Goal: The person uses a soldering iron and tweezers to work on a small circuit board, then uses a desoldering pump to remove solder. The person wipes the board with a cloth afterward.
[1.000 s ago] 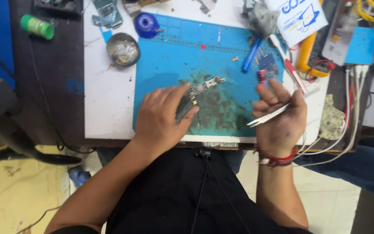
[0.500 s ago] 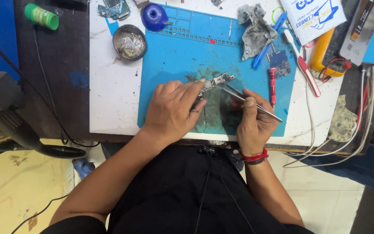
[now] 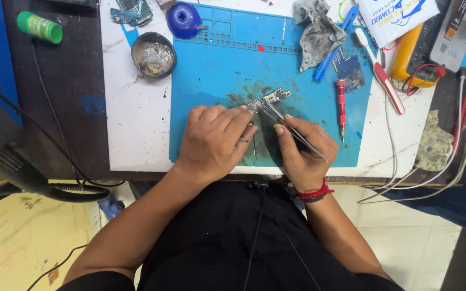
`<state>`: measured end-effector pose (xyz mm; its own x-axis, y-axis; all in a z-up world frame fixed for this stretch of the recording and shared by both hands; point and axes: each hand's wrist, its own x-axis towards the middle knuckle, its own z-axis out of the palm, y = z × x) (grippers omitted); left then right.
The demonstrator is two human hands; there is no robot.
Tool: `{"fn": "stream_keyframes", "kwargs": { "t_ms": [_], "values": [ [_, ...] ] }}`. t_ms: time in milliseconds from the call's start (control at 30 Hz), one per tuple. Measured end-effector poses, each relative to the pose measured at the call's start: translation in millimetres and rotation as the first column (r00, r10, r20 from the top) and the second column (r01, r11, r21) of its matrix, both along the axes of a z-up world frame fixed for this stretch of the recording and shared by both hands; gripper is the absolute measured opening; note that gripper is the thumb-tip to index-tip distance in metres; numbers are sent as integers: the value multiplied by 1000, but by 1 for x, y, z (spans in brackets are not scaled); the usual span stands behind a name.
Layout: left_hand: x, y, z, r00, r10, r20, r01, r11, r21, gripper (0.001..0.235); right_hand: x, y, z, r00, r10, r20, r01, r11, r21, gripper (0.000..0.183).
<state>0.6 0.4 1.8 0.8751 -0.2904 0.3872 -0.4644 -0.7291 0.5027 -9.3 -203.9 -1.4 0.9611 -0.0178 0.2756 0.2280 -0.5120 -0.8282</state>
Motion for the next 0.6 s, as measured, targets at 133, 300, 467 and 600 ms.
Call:
{"fn": "stream_keyframes", "kwargs": {
  "t_ms": [133,300,467,600],
  "values": [
    [-1,-1,-1,1000,-3,4,3,1000,24,16,2,3,5,998,55,31,-55,998,-15,19],
    [0,-1,-1,1000,-3,9,3,1000,14,16,4,4,6,995,92,43,-91,996,-25,18],
    [0,0,-2,1000,-2,14,2,1000,28,15,4,5,7,997,63,37,-61,997,-46,18],
    [0,-1,-3,1000,-1,10,0,1000,26,15,4,4,6,997,60,52,-56,996,-66,18]
  ]
}}
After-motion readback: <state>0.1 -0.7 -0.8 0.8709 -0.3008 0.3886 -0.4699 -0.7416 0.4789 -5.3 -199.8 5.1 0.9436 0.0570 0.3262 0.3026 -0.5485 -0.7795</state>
